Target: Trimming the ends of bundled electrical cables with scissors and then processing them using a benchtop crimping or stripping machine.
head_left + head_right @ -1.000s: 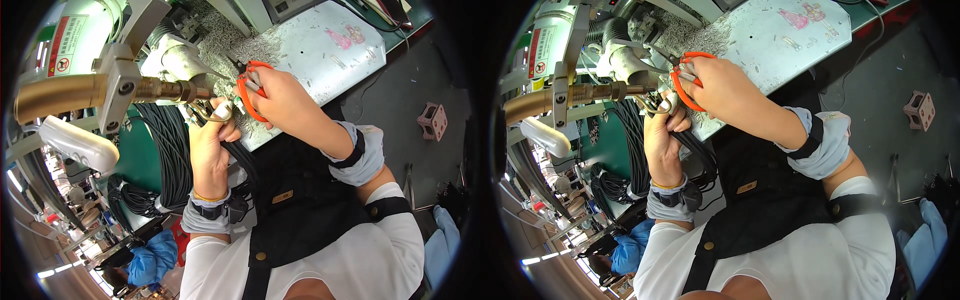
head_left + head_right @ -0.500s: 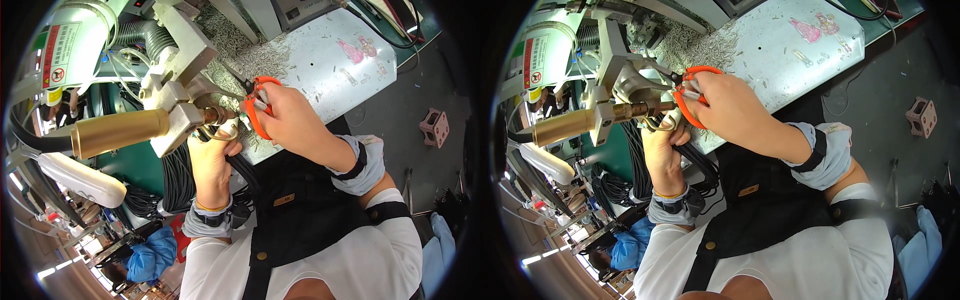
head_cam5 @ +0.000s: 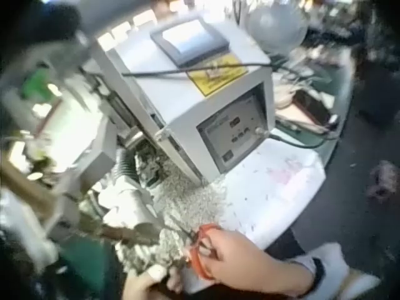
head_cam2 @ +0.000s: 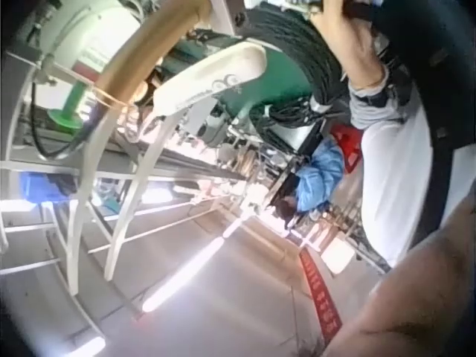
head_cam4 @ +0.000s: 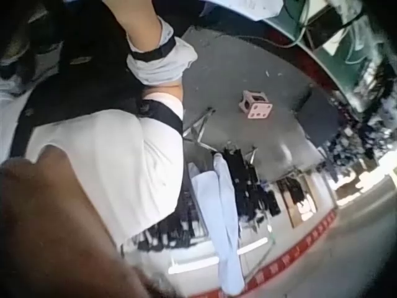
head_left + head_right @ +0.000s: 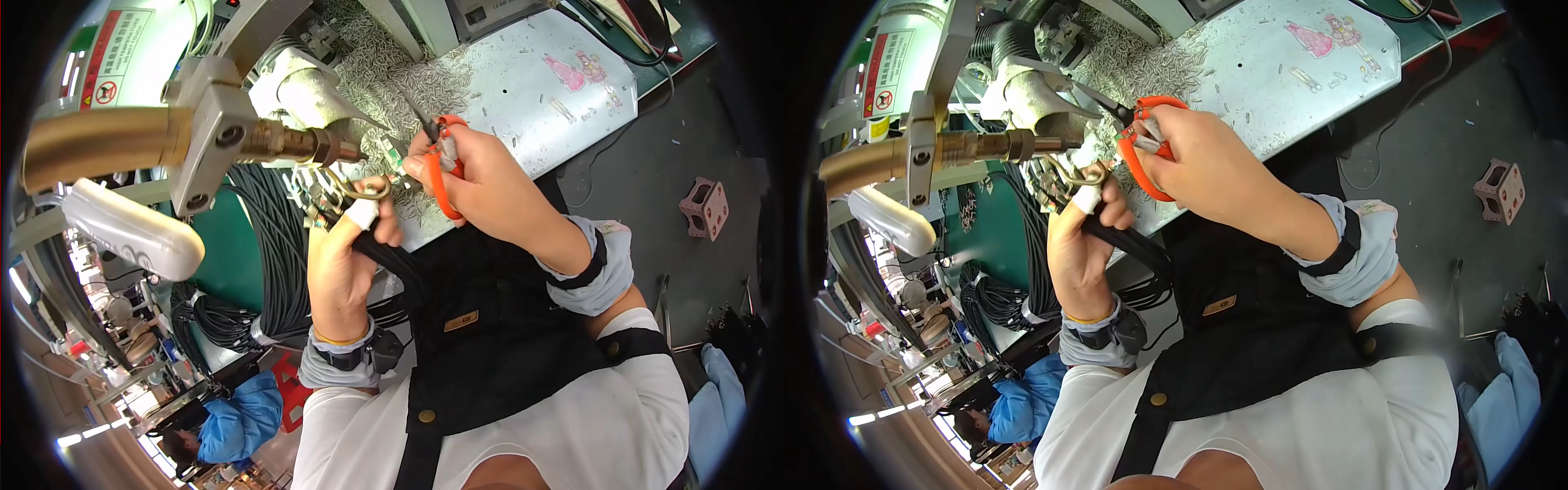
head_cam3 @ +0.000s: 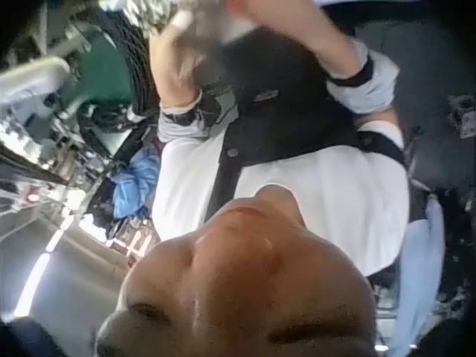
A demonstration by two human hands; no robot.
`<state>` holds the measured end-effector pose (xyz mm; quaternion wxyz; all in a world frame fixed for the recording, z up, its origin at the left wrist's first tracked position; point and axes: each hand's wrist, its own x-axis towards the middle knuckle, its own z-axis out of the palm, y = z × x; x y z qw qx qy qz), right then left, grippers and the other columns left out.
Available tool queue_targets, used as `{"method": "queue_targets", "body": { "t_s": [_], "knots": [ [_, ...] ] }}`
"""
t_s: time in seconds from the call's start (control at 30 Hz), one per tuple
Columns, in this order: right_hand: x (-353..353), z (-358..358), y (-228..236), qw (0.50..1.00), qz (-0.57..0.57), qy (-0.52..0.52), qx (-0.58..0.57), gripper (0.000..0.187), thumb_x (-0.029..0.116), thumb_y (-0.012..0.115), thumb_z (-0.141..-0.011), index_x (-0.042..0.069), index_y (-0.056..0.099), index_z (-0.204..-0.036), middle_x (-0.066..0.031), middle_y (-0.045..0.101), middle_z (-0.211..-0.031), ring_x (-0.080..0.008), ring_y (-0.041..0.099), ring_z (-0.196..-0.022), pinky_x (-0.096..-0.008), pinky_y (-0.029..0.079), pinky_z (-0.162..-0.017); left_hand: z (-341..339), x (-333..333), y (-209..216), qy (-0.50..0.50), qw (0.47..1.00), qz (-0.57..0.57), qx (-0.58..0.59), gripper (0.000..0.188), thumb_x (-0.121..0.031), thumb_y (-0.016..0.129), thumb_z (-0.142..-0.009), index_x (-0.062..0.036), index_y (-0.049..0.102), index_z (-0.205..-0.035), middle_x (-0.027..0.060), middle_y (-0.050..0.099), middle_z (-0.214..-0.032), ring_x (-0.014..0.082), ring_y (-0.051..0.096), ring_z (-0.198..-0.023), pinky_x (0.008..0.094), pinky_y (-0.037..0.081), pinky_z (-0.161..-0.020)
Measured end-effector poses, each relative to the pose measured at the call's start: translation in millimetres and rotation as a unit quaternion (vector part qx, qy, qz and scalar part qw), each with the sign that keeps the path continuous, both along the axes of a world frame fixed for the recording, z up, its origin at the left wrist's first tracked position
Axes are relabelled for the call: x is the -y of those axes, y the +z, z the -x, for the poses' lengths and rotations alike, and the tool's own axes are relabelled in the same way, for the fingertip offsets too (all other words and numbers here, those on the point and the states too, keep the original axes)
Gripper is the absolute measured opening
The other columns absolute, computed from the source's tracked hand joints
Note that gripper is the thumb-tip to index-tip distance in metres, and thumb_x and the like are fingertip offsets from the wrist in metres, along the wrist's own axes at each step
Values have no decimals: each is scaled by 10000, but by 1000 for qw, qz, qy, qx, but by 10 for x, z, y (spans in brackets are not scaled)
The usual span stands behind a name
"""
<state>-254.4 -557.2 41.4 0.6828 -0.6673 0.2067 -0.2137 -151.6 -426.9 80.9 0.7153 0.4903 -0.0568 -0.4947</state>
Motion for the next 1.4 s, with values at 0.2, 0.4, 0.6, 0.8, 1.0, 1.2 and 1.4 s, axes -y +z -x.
{"method": "queue_targets", "body": {
  "t_s": [0.2, 0.4, 0.6, 0.8, 1.0, 1.2, 1.4],
  "knots": [
    [-226, 222, 166, 972, 218, -78, 25, 167, 149, 585, -807, -6, 528, -831, -7, 501, -615, -53, 392, -499, -213, 321, -442, 340, -193, 7, 28, 979, -87, 182, 205, -17, 545, -795, 35, 539, -992, 84, 566, -853, 177, 551, -732, 285, 459, -629],
    [-275, 274, 194, 990, 120, 31, 69, 155, 99, 608, -782, -2, 553, -886, -9, 546, -656, -58, 453, -520, -209, 354, -460, 462, -296, -117, -1, 966, -81, 247, 205, 0, 552, -790, 41, 542, -990, 96, 574, -903, 162, 566, -755, 279, 468, -655],
    [-336, 286, 18, 997, -1, 36, 66, 173, -3, 603, -748, 6, 586, -919, -49, 542, -650, -78, 493, -518, -230, 384, -458, 362, -358, -89, -22, 988, 32, 150, 192, 15, 573, -774, 30, 562, -966, 76, 581, -907, 128, 567, -738, 248, 460, -662],
    [-358, 403, 132, 876, 460, -92, 114, 284, -85, 603, -698, 13, 593, -965, -31, 517, -637, -99, 473, -480, -224, 348, -421, 388, -363, -92, 1, 976, -59, 208, 141, -16, 564, -782, 20, 547, -917, 114, 589, -857, 181, 591, -753, 277, 477, -694],
    [-487, 564, 188, 877, 436, -121, 162, 409, -42, 646, -572, 30, 597, -972, -59, 538, -655, -175, 505, -489, -271, 366, -423, 404, -348, -138, -31, 986, -32, 160, 165, -16, 581, -769, 14, 556, -929, 76, 600, -800, 129, 576, -711, 227, 455, -669],
    [-560, 492, 328, 850, 521, -64, 53, 389, -78, 602, -607, 45, 598, -976, -43, 528, -647, -141, 494, -490, -243, 358, -439, 463, -364, -47, -31, 971, -57, 229, 138, -4, 576, -741, 25, 573, -876, 32, 581, -757, 67, 517, -665, 206, 419, -607],
    [-527, 460, 316, 840, 537, -3, 76, 400, -68, 606, -590, 79, 610, -962, -31, 546, -659, -166, 519, -517, -251, 348, -440, 438, -429, -190, -26, 975, -73, 209, 147, -82, 638, -720, -3, 561, -818, -16, 546, -715, 40, 478, -662, 207, 394, -576]
  ]
}}
